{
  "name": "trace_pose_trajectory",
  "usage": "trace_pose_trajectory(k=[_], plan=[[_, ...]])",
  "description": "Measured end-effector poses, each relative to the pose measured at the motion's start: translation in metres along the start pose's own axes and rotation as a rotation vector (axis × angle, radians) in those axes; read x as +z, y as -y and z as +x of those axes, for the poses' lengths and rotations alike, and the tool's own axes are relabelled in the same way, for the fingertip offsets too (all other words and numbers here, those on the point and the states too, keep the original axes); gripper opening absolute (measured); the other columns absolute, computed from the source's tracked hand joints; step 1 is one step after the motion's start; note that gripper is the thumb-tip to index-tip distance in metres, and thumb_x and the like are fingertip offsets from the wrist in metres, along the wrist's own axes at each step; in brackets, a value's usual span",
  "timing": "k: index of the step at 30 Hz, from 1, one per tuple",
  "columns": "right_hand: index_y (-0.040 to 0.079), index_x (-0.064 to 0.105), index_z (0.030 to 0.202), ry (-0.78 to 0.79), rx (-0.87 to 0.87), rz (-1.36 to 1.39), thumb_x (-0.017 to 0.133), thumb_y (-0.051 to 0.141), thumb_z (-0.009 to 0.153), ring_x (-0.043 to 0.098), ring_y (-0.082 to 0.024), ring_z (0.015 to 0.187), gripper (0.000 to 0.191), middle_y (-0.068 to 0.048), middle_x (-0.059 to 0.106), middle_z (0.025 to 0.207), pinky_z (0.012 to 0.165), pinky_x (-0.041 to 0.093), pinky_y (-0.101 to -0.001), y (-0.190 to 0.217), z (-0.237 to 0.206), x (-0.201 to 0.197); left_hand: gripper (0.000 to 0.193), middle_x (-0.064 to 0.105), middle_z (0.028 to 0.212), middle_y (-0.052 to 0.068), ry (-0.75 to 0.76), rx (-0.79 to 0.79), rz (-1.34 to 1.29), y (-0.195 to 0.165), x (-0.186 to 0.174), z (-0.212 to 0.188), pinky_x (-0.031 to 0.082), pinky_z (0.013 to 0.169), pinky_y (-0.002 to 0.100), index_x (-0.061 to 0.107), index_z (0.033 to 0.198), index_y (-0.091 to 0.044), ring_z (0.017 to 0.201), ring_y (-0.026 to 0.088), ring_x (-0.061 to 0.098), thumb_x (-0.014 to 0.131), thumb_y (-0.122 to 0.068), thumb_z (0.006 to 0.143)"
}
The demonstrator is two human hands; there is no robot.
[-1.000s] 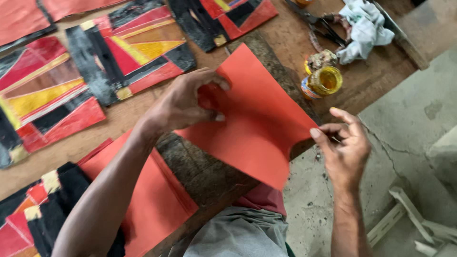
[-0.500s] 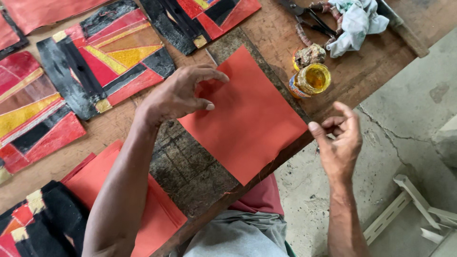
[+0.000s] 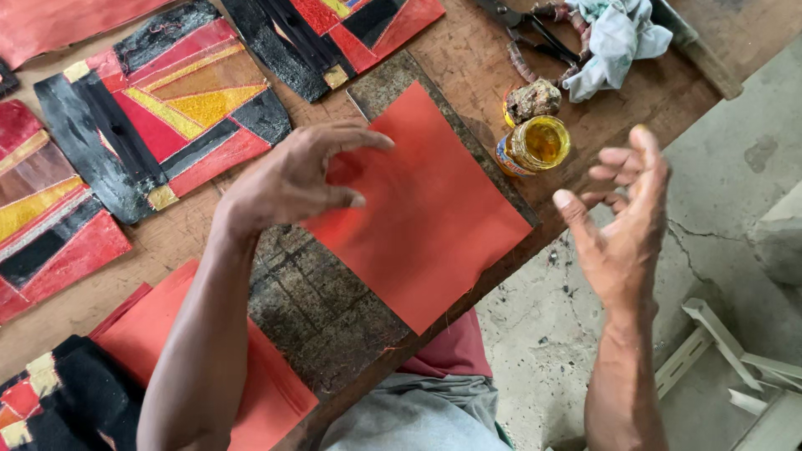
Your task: The person picks up a red fabric square from a stack, spreads glue by hand along its edges from a jar, folds the edges over, and sets the finished piece on the table with other completed patchwork panels.
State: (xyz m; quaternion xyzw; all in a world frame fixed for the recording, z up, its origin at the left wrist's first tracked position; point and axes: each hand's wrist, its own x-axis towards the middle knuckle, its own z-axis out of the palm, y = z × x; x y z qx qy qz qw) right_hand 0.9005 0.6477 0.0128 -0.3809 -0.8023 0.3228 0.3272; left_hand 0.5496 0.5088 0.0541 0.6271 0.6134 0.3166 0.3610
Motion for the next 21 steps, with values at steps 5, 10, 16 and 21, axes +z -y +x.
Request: trace_pose_trajectory(k=[5,10,16,21], plan=[[0.002,0.03,0.16,-0.004,0.077,0.318,0.084,0.024,0.1,0.056,-0.015,0.116,0.084,-0.012,0.055,0.135,0.101,0.053,-0.029,0.001,-0.015,-0.001,0.068,0.06,0.147,0.009,0.136,0.319,-0.143,-0.059,-0.011,-0.035,0.048,0.107,0.041,0.059,0.141,-0.012,0.145,0.027,0.049,0.081,-0.007,0.076],[0.002,0.032,0.159,-0.039,0.076,0.439,0.081,0.023,0.106,0.056,-0.013,0.113,0.076,-0.013,0.061,0.13,0.108,0.052,-0.0273,0.004,-0.026,-0.022,0.077,0.059,0.148,0.006,0.194,0.468,-0.218,-0.072,-0.024,-0.041,0.026,0.126,0.05,0.053,0.143,-0.013,0.148,0.029,0.049,0.087,-0.018,0.074],[0.003,0.032,0.159,-0.024,0.09,0.394,0.075,0.022,0.107,0.057,-0.013,0.108,0.07,-0.014,0.063,0.129,0.097,0.053,-0.0253,-0.009,-0.031,-0.021,0.078,0.061,0.148,0.006,0.073,0.121,-0.076,-0.019,0.008,-0.024,0.033,0.118,0.044,0.061,0.141,-0.014,0.142,0.027,0.048,0.088,-0.014,0.067],[0.004,0.031,0.159,-0.011,0.057,0.28,0.075,0.017,0.108,0.058,-0.015,0.115,0.069,-0.015,0.06,0.133,0.102,0.053,-0.0293,-0.011,-0.028,-0.016,0.069,0.061,0.147,0.01,0.081,0.142,-0.238,0.02,0.019,-0.02,0.04,0.117,0.038,0.059,0.142,-0.01,0.136,0.023,0.055,0.081,-0.005,0.077]])
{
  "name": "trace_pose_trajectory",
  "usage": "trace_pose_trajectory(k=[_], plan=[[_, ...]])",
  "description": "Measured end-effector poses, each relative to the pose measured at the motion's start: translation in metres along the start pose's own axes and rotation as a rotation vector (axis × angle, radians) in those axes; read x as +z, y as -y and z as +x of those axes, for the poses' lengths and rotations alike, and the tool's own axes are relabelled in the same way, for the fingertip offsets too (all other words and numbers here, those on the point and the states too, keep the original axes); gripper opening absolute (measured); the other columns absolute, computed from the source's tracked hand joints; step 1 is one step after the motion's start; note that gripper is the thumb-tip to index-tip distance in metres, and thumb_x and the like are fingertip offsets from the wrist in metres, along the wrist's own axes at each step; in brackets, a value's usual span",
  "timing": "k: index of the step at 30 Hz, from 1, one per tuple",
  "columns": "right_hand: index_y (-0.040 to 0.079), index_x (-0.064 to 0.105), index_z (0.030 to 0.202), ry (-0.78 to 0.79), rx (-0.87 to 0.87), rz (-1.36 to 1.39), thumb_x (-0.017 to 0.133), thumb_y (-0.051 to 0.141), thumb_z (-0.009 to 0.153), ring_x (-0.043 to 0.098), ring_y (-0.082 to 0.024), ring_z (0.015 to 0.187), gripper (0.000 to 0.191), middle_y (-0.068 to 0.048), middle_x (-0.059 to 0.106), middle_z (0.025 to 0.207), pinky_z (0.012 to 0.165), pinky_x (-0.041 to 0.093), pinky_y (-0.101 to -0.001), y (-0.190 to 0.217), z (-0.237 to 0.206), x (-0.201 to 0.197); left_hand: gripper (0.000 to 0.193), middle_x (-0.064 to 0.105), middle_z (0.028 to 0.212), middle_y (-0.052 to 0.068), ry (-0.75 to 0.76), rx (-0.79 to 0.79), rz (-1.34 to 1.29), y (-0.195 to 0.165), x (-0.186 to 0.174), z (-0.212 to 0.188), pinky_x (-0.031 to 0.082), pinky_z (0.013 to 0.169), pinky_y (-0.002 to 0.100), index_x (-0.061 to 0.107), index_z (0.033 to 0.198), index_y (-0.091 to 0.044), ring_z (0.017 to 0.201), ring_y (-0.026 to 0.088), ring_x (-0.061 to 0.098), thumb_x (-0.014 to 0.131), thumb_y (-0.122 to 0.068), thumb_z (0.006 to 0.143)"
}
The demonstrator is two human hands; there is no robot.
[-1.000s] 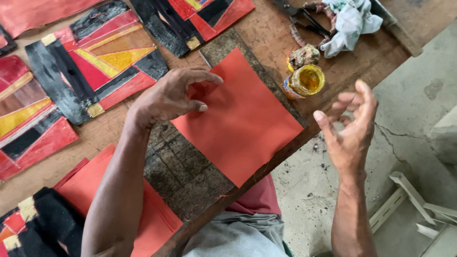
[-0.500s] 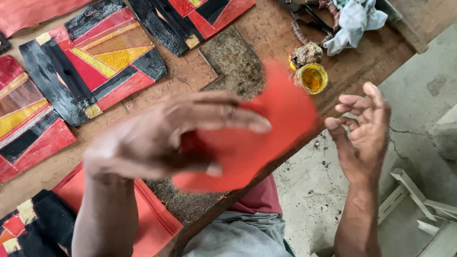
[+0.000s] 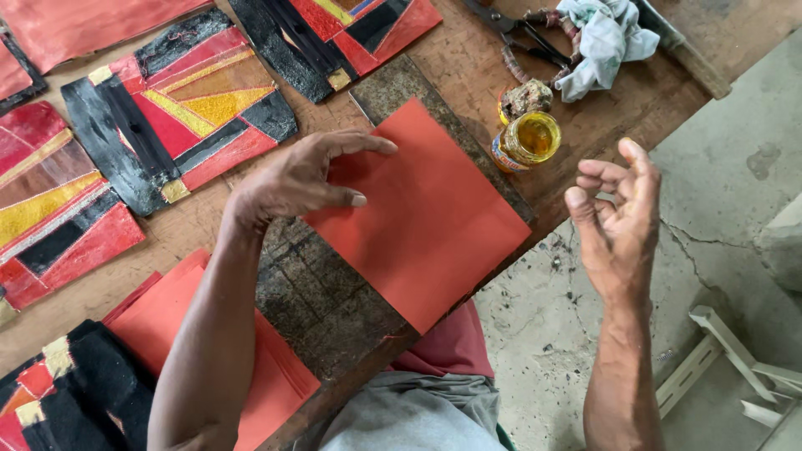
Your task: The person picks up a red fabric square from a stack, spreads glue by hand along its edges from a jar, folds the edges over, and sets the finished piece on the table with other completed patchwork panels.
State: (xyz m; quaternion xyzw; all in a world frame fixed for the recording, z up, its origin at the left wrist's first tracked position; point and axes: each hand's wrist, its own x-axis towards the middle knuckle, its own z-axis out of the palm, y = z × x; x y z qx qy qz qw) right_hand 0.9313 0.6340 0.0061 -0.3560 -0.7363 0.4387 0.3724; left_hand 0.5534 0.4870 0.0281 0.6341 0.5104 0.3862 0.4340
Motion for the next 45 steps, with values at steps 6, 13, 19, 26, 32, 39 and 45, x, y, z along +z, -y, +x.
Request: trace_pose_trajectory(k=[6,13,19,26,32,39,45], plan=[[0.006,0.028,0.163,0.063,-0.026,-0.159,0.076,0.011,0.102,0.06,-0.02,0.12,0.078,-0.017,0.06,0.138,0.102,0.055,-0.0327,0.01,0.01,0.007,0.069,0.062,0.142,0.005,0.002,-0.143,-0.011,0.012,-0.008,0.009,0.051,0.106,0.033,0.061,0.139,-0.014,0.125,0.018,0.061,0.079,-0.005,0.074],[0.01,0.042,0.158,0.102,-0.137,-0.454,0.084,0.021,0.09,0.055,-0.025,0.127,0.081,-0.015,0.05,0.147,0.098,0.056,-0.0342,0.037,0.022,-0.003,0.066,0.064,0.132,0.005,-0.003,-0.153,-0.071,0.013,-0.014,0.016,0.05,0.1,0.034,0.063,0.139,-0.014,0.118,0.018,0.06,0.079,-0.005,0.075],[0.022,0.072,0.132,0.299,-0.321,-0.828,0.09,0.033,0.068,0.032,-0.034,0.146,0.067,-0.014,0.029,0.165,0.109,0.048,-0.0451,0.072,0.055,-0.013,0.067,0.066,0.119,-0.001,-0.009,-0.212,-0.09,0.011,-0.02,0.021,0.052,0.093,0.031,0.062,0.14,-0.016,0.108,0.013,0.06,0.08,-0.012,0.075],[0.019,0.079,0.116,0.532,-0.37,-0.945,0.09,0.036,0.062,0.021,-0.039,0.147,0.058,-0.015,0.024,0.167,0.122,0.031,-0.0505,0.069,0.102,-0.002,0.072,0.066,0.125,0.0,0.006,-0.249,0.054,0.019,-0.028,0.026,0.05,0.085,0.032,0.064,0.14,-0.018,0.102,0.017,0.058,0.082,-0.013,0.071],[0.01,0.078,0.11,0.696,-0.266,-1.091,0.092,0.036,0.063,0.019,-0.038,0.147,0.055,-0.016,0.023,0.165,0.12,0.029,-0.0498,0.072,0.128,0.029,0.071,0.066,0.135,0.002,0.01,-0.203,0.051,0.022,-0.03,0.028,0.052,0.098,0.033,0.06,0.141,-0.019,0.12,0.017,0.062,0.081,-0.016,0.073],[0.007,0.073,0.12,0.648,-0.167,-0.892,0.088,0.015,0.066,0.024,-0.035,0.153,0.057,-0.012,0.023,0.175,0.117,0.039,-0.0416,0.075,0.118,0.029,0.066,0.068,0.133,0.003,-0.025,-0.165,0.145,0.02,-0.03,0.02,0.053,0.1,0.035,0.063,0.138,-0.017,0.119,0.018,0.064,0.083,-0.021,0.075],[0.01,0.072,0.122,0.472,-0.366,-0.868,0.092,0.012,0.063,0.025,-0.037,0.15,0.063,-0.012,0.032,0.166,0.123,0.035,-0.0482,0.079,0.088,0.004,0.065,0.071,0.129,0.005,-0.042,-0.29,0.001,0.017,-0.024,0.017,0.058,0.096,0.035,0.063,0.138,-0.018,0.106,0.02,0.072,0.08,-0.027,0.076]])
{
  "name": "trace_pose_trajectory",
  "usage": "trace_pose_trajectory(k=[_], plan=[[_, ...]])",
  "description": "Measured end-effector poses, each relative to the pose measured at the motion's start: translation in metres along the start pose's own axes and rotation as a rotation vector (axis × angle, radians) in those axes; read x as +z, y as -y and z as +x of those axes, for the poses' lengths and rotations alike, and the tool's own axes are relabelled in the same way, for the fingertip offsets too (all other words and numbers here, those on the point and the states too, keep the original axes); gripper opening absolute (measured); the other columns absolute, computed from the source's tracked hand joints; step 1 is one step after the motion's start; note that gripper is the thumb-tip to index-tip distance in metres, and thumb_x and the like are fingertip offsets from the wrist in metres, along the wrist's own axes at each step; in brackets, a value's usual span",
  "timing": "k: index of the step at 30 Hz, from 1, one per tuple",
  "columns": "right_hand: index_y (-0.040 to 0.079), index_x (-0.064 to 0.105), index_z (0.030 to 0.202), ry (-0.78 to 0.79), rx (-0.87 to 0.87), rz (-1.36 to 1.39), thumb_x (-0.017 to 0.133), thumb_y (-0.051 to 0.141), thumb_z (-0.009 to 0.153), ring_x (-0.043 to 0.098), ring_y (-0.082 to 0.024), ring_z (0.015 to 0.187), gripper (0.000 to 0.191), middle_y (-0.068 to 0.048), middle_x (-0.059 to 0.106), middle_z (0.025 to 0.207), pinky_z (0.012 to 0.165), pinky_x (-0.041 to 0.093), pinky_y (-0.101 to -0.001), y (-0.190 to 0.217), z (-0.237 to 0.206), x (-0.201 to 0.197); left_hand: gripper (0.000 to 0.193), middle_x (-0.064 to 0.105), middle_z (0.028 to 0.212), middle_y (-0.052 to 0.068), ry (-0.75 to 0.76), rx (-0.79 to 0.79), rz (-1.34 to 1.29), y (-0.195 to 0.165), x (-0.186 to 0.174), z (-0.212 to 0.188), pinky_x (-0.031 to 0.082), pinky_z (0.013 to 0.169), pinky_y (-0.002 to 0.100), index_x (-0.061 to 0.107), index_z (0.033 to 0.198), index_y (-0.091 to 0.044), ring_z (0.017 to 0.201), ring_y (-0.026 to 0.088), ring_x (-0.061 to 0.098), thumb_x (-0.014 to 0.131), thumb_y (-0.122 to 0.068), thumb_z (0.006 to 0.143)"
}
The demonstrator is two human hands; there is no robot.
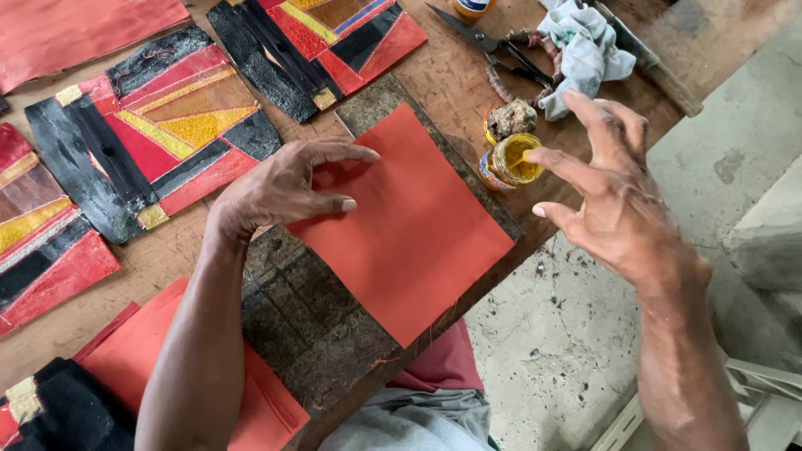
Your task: The person picks up a red fabric square from a stack, spreads glue by hand along its edges from a jar, folds the edges over, and sets the finished piece on the table with other completed patchwork panels.
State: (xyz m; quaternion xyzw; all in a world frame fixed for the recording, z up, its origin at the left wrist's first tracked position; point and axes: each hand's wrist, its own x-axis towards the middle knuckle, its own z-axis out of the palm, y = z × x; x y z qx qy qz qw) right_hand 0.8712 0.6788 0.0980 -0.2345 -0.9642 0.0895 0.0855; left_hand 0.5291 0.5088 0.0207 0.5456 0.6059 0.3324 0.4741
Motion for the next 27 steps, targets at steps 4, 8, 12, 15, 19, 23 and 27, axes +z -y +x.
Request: trace_pose_trajectory(k=[4,8,12,15,19,23,27], plan=[[0.009,0.073,0.118,-0.04,-0.012,0.011,0.092,0.009,0.064,0.026,-0.036,0.147,0.058,-0.012,0.035,0.163,0.119,0.037,-0.0496,0.015,-0.009,-0.005,0.063,0.069,0.134,0.007,-0.04,0.188,0.079,-0.001,0.006,-0.004,0.052,0.103,0.035,0.064,0.138,-0.011,0.12,0.02,0.065,0.081,-0.02,0.078],[0.006,0.071,0.115,-0.261,0.002,-0.016,0.088,0.005,0.076,0.035,-0.035,0.145,0.043,-0.018,0.038,0.156,0.107,0.051,-0.0411,0.022,-0.03,-0.022,0.062,0.07,0.131,0.006,-0.055,0.104,0.048,0.0,0.012,-0.006,0.056,0.098,0.034,0.064,0.136,-0.011,0.117,0.019,0.066,0.081,-0.019,0.076],[0.003,0.057,0.137,-0.545,0.063,0.352,0.081,0.005,0.094,0.054,-0.019,0.116,0.049,-0.015,0.054,0.139,0.088,0.053,-0.0264,0.02,-0.076,-0.026,0.062,0.066,0.137,0.007,-0.056,0.221,0.031,0.002,0.016,-0.005,0.051,0.106,0.034,0.063,0.138,-0.007,0.124,0.02,0.063,0.08,-0.016,0.08],[0.004,0.052,0.141,-0.362,0.155,0.853,0.079,0.006,0.09,0.061,-0.012,0.092,0.058,-0.01,0.066,0.115,0.081,0.056,-0.0235,0.013,-0.098,0.003,0.062,0.068,0.134,0.007,-0.048,0.146,-0.054,0.002,0.018,-0.006,0.053,0.104,0.034,0.063,0.139,-0.007,0.126,0.019,0.064,0.078,-0.017,0.079],[0.007,0.037,0.159,0.065,0.317,1.183,0.076,0.005,0.082,0.067,-0.011,0.08,0.086,-0.01,0.073,0.096,0.069,0.059,-0.0236,0.002,-0.108,0.053,0.066,0.068,0.133,0.007,-0.057,0.112,0.01,-0.001,0.02,-0.003,0.056,0.1,0.034,0.064,0.138,-0.01,0.118,0.02,0.067,0.084,-0.022,0.076],[0.009,0.03,0.16,0.195,0.373,1.383,0.076,0.004,0.083,0.065,-0.009,0.081,0.09,-0.009,0.07,0.095,0.071,0.055,-0.0231,-0.003,-0.122,0.087,0.065,0.067,0.137,0.007,-0.064,0.161,0.027,-0.002,0.022,-0.002,0.054,0.103,0.035,0.064,0.138,-0.009,0.122,0.02,0.065,0.084,-0.022,0.078],[0.01,0.029,0.16,0.238,0.412,1.412,0.075,0.002,0.083,0.063,-0.009,0.078,0.09,-0.008,0.071,0.092,0.068,0.053,-0.0232,-0.012,-0.133,0.104,0.065,0.067,0.137,0.006,-0.077,0.153,0.054,0.0,0.023,-0.002,0.052,0.107,0.033,0.065,0.137,-0.01,0.124,0.018,0.064,0.085,-0.022,0.076]])
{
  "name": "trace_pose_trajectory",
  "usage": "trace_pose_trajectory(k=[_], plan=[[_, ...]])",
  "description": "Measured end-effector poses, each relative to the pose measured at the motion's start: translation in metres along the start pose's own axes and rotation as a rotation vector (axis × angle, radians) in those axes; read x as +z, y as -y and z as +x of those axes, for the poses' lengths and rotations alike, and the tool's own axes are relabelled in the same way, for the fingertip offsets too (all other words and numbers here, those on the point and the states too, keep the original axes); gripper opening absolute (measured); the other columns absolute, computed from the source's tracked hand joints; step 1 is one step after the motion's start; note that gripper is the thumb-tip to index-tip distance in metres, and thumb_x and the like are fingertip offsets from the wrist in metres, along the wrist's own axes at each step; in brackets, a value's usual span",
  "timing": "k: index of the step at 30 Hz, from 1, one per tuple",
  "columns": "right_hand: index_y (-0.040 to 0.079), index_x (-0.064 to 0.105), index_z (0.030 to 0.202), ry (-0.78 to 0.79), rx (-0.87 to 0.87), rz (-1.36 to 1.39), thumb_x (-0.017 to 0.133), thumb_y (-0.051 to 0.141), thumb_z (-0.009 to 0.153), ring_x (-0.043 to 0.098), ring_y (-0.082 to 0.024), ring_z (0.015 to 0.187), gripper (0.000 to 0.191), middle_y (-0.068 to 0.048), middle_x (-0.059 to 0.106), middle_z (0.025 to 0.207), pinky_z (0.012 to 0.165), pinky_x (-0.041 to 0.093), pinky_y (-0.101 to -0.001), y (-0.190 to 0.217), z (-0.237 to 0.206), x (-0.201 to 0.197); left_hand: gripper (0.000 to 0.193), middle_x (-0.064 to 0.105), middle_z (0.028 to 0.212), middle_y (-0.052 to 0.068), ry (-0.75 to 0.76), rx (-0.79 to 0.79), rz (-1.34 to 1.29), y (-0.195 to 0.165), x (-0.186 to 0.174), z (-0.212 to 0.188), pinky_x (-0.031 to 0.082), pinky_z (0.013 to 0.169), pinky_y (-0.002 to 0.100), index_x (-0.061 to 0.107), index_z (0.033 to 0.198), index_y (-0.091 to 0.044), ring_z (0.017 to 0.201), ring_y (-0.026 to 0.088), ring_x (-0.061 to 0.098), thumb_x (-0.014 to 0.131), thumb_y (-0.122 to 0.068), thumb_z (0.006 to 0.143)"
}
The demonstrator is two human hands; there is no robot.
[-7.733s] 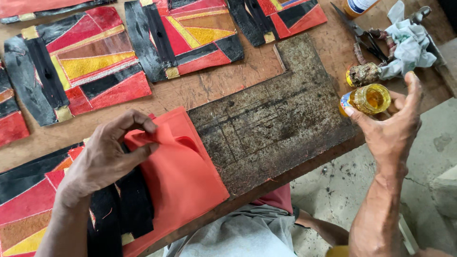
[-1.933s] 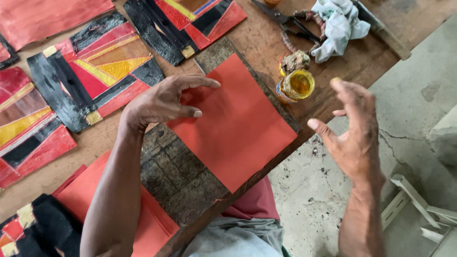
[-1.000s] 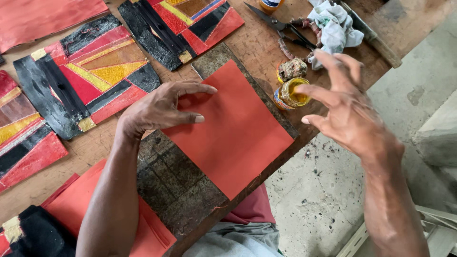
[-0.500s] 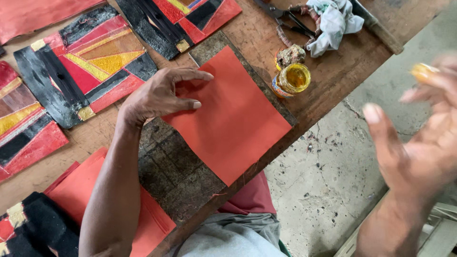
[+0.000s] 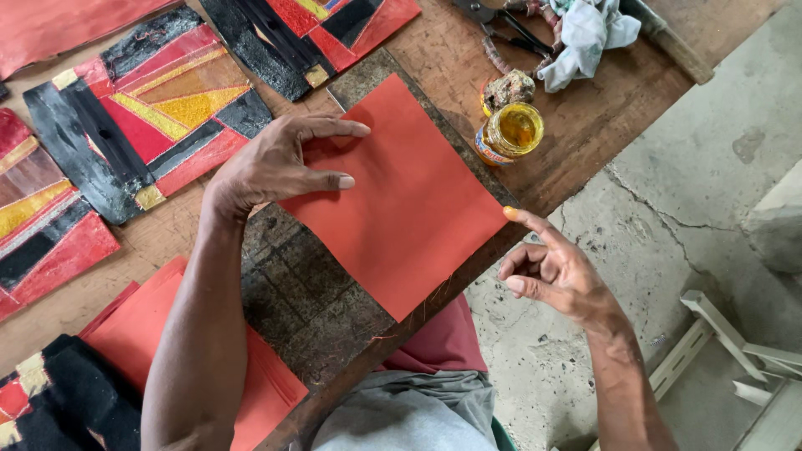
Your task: The person picks up a red fabric square from a stack, spreads glue by hand along its edges from a jar, folds the edges over, and sets the finished piece on the table with other completed patchwork panels.
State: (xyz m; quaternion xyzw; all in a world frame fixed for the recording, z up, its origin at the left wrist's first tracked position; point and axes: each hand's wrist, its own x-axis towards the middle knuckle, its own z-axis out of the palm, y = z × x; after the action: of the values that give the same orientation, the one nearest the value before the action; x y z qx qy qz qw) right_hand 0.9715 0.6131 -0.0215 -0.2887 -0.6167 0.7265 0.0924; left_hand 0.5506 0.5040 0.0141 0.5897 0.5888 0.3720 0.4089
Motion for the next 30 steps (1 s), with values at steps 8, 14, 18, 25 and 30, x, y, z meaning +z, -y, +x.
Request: trace_pose_trajectory(k=[8,14,18,25,30], plan=[[0.01,0.047,0.151,0.187,-0.079,-0.009,0.075,0.01,0.091,0.063,-0.009,0.066,0.067,-0.006,0.065,0.107,0.05,0.057,-0.0228,-0.003,0.002,-0.003,0.064,0.066,0.136,0.005,-0.007,0.024,-0.027,0.004,0.001,-0.005,0.051,0.108,0.032,0.064,0.137,-0.009,0.125,0.018,0.063,0.081,-0.014,0.076],[0.018,0.031,0.165,0.073,0.082,-0.26,0.078,0.014,0.088,0.065,-0.009,0.064,0.091,-0.013,0.069,0.129,0.049,0.064,-0.0243,-0.006,0.004,0.018,0.064,0.067,0.136,0.005,-0.01,-0.017,-0.086,0.01,0.001,-0.008,0.051,0.108,0.032,0.064,0.138,-0.008,0.127,0.017,0.063,0.079,-0.012,0.075],[0.021,0.028,0.169,-0.003,0.189,-0.346,0.078,0.014,0.086,0.065,-0.01,0.061,0.097,-0.017,0.076,0.113,0.05,0.064,-0.0252,0.002,0.002,0.034,0.065,0.067,0.135,0.006,0.003,-0.011,-0.118,0.016,0.001,-0.008,0.051,0.109,0.032,0.064,0.137,-0.008,0.127,0.018,0.061,0.082,-0.013,0.075],[0.019,0.041,0.16,0.357,-0.409,-0.685,0.078,0.009,0.091,0.075,-0.014,0.076,0.079,-0.005,0.076,0.089,0.077,0.061,-0.0364,0.022,-0.009,0.084,0.066,0.068,0.135,0.006,-0.004,0.047,-0.054,0.021,-0.003,-0.015,0.049,0.112,0.033,0.064,0.138,-0.009,0.127,0.019,0.062,0.084,-0.015,0.076],[0.019,0.034,0.161,0.192,-0.111,-0.633,0.071,0.014,0.087,0.076,-0.014,0.069,0.083,-0.019,0.062,0.13,0.073,0.067,-0.0337,0.02,-0.008,0.114,0.065,0.067,0.136,0.007,0.0,0.104,-0.042,0.026,-0.005,-0.021,0.048,0.11,0.035,0.063,0.139,-0.008,0.128,0.02,0.061,0.084,-0.017,0.078]])
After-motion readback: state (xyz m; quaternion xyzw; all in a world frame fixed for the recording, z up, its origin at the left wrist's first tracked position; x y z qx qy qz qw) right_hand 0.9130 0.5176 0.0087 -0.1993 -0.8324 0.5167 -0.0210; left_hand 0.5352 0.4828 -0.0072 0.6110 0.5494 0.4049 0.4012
